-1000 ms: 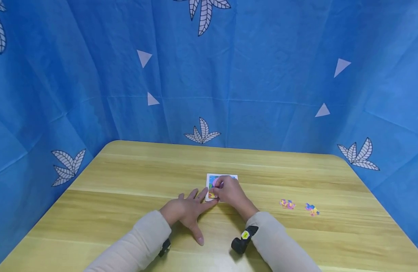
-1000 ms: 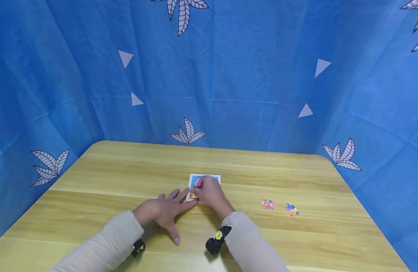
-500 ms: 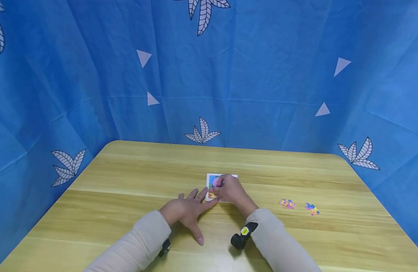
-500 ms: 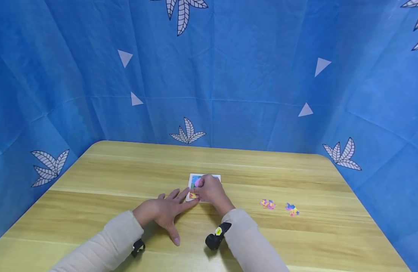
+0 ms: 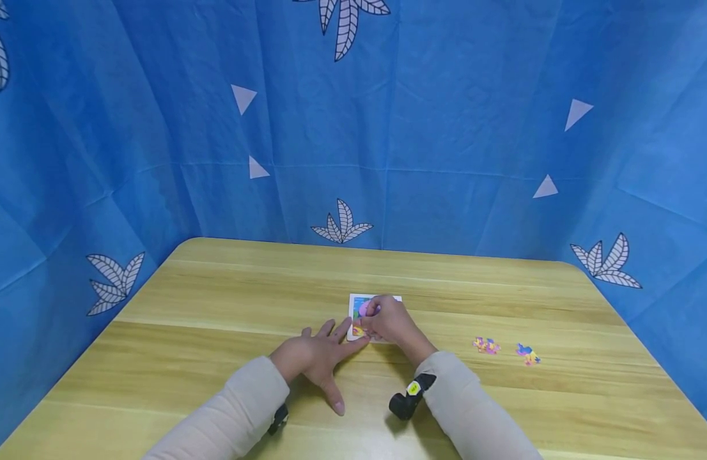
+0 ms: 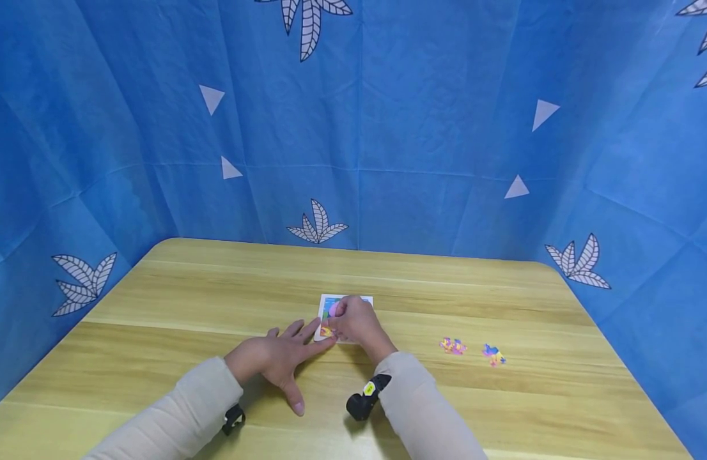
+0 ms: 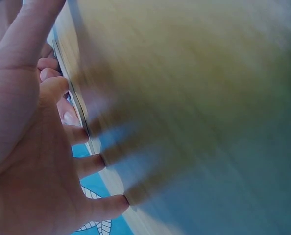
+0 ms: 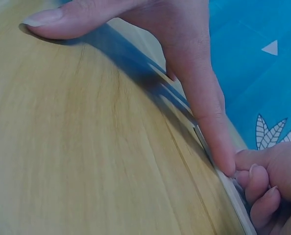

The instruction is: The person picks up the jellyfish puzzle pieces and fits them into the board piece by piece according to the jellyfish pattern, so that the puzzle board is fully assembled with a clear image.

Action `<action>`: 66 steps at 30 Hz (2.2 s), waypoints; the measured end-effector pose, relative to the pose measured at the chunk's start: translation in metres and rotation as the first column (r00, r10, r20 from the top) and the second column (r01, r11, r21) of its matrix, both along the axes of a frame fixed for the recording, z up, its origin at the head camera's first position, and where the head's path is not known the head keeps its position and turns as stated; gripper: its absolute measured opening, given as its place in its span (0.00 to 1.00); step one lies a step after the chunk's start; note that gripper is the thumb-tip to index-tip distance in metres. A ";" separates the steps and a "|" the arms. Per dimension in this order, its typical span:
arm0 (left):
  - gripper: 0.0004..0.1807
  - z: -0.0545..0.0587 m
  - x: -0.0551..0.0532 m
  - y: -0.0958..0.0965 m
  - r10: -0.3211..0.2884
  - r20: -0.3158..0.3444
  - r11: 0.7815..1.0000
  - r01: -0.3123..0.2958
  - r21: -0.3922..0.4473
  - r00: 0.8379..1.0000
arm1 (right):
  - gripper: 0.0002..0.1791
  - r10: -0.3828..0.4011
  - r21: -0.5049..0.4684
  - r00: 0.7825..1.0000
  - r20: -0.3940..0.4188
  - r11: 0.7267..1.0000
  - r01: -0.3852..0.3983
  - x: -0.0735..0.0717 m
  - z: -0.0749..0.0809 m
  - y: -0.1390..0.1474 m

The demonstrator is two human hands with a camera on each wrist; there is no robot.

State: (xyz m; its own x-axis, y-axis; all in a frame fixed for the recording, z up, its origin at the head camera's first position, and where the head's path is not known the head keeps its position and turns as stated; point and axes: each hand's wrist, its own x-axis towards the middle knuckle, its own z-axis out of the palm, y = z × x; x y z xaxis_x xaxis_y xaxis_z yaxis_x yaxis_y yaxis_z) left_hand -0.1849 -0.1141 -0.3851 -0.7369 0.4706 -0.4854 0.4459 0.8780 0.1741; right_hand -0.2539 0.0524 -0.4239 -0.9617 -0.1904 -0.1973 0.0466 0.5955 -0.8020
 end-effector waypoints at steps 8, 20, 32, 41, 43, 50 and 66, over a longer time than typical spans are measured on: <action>0.66 0.001 0.000 0.000 0.007 0.005 1.000 -0.007 0.004 1.000 | 0.12 0.007 -0.038 1.000 -0.001 0.999 -0.007 0.001 0.001 0.000; 0.67 0.000 0.001 0.000 0.003 0.001 1.000 -0.003 0.010 1.000 | 0.09 0.010 0.013 0.991 -0.134 1.000 -0.009 0.002 0.003 0.021; 0.66 0.002 0.001 0.000 0.009 0.014 1.000 -0.009 0.013 1.000 | 0.08 0.025 0.058 0.986 -0.164 0.998 -0.016 0.004 0.007 0.047; 0.67 0.002 0.002 0.000 0.013 0.003 1.000 -0.013 0.012 1.000 | 0.07 0.101 0.072 0.975 -0.199 0.994 -0.088 0.006 0.008 0.066; 0.67 0.002 0.002 0.001 0.010 0.000 1.000 -0.010 0.011 1.000 | 0.07 0.102 0.084 0.973 -0.206 0.993 -0.087 0.006 0.008 0.071; 0.67 0.003 0.002 0.001 0.012 0.000 1.000 -0.012 0.011 1.000 | 0.09 0.087 0.069 0.975 -0.204 0.995 -0.074 0.006 0.012 0.092; 0.67 0.004 0.004 0.001 0.020 0.010 1.000 -0.020 0.024 1.000 | 0.18 0.051 0.160 0.980 -0.194 0.987 -0.020 0.014 0.022 0.151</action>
State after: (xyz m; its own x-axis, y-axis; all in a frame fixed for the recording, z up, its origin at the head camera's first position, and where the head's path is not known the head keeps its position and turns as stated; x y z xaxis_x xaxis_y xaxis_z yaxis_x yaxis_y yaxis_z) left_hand -0.1814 -0.1133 -0.3808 -0.7415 0.4676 -0.4812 0.4267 0.8821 0.1996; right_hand -0.2401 0.2034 -0.4017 -0.9777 -0.2071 -0.0344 -0.1267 0.7130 -0.6896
